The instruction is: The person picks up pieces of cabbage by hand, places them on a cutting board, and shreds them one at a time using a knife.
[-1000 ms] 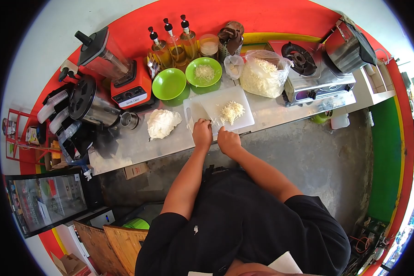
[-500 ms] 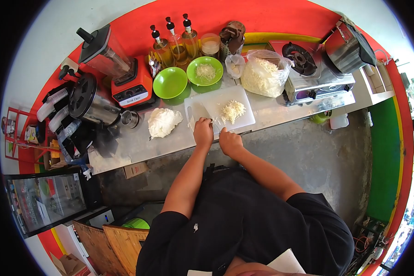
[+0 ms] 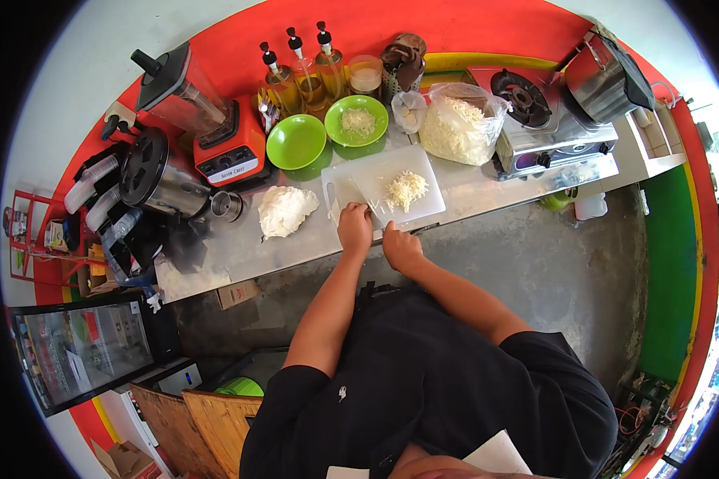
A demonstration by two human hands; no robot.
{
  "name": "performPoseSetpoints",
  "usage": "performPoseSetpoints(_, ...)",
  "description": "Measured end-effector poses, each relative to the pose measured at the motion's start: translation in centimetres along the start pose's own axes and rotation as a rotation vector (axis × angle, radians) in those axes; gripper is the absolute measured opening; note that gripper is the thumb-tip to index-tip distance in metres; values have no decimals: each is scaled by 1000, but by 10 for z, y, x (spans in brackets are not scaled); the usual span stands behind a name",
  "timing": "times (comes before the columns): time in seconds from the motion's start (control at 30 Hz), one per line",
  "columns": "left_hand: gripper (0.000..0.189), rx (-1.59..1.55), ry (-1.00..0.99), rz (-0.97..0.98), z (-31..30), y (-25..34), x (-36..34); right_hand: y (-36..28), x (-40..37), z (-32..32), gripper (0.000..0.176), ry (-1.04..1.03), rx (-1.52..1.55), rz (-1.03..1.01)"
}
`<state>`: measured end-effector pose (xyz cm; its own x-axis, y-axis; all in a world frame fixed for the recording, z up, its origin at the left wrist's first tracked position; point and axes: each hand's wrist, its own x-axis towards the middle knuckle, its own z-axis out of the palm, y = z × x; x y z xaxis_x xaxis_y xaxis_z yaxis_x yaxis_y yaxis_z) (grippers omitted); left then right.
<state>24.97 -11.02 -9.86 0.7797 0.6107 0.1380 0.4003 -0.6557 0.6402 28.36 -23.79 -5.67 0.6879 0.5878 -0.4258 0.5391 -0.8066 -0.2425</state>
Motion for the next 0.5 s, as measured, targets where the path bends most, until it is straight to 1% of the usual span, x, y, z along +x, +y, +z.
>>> performPoseSetpoints(0.13, 14, -7, 9, 12, 1, -1, -2, 0, 12, -2, 20, 5, 12, -3)
performPoseSetpoints(0.27, 14, 3, 33, 17, 2, -3, -1, -2, 7, -10, 20, 8, -16, -21)
performPoseSetpoints(0.33, 14, 11, 36, 15, -1, 1, -2, -2, 2, -7, 17, -39, 13, 20)
performPoseSetpoints(0.43, 13, -19, 25, -7, -3, 4, -4, 0, 4, 0, 17, -30, 65, 33)
performPoseSetpoints(0.5, 13, -14, 45, 28, -3, 3, -3, 2, 11, 0, 17, -10, 57, 11)
